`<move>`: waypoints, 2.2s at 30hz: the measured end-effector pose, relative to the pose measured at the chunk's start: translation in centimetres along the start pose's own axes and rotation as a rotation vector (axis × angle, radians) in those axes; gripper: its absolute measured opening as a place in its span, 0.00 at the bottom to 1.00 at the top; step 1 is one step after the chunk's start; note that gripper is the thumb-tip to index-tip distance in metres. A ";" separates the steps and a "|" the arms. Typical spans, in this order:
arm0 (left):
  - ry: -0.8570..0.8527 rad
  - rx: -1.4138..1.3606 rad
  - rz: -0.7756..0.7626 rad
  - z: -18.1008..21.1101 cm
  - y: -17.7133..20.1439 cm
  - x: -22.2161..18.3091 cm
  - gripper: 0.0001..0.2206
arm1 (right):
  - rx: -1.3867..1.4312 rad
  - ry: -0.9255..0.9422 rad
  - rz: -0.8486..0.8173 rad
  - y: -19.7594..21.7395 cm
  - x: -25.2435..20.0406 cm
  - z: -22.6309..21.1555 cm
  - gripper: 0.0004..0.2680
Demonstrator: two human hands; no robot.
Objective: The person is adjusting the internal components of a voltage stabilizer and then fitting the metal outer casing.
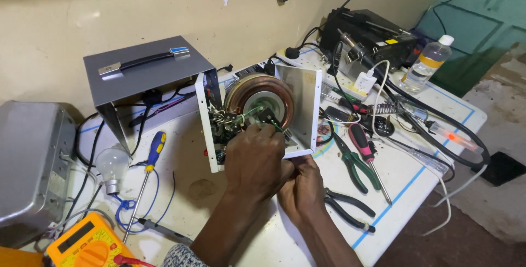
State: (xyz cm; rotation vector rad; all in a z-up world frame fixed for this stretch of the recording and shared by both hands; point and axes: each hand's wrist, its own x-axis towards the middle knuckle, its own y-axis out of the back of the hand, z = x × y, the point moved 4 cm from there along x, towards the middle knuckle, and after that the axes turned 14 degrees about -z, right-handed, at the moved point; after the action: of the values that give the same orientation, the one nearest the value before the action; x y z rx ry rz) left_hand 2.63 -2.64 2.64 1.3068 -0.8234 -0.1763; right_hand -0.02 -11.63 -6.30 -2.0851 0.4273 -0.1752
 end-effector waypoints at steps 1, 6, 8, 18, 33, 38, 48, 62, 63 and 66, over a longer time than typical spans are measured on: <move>-0.005 0.013 0.016 0.1 -0.1 -0.1 0.11 | 0.014 -0.031 0.046 -0.2 -0.3 -0.1 0.16; -0.012 0.009 0.006 0.2 0.5 0.3 0.07 | 0.164 -0.064 -0.036 3.6 2.2 0.9 0.11; -0.007 0.017 -0.044 0.3 0.4 0.3 0.07 | 0.199 -0.064 -0.021 4.0 2.3 0.8 0.09; 0.014 -0.027 -0.073 0.6 1.7 2.3 0.09 | 0.091 0.074 -0.029 0.7 1.0 -1.3 0.17; 0.004 -0.142 -0.154 0.0 3.2 3.6 0.17 | 0.016 0.159 0.005 -1.4 0.3 -2.7 0.11; -0.003 -0.168 -0.212 -0.4 3.4 4.2 0.22 | -0.003 0.180 0.007 -1.1 1.0 -2.4 0.08; 0.031 -0.162 -0.239 -0.2 3.6 4.5 0.21 | -0.142 0.264 0.040 1.3 2.3 -0.9 0.06; 0.002 0.043 -0.190 2.0 1.6 0.2 0.15 | -0.371 0.384 0.125 -0.4 -4.7 -8.7 0.05; 0.003 0.025 -0.192 1.9 1.0 -0.6 0.12 | -0.434 0.382 0.110 -0.5 -4.8 -9.5 0.05; -0.004 0.013 -0.189 1.3 -0.3 -2.6 0.11 | -0.546 0.349 0.050 -0.8 -5.0 -11.2 0.06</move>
State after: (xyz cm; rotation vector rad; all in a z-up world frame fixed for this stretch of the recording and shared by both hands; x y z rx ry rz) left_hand 0.08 -2.34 1.28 1.3969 -0.7051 -0.3242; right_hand -7.77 -18.39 0.49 -2.5822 0.8086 -0.4355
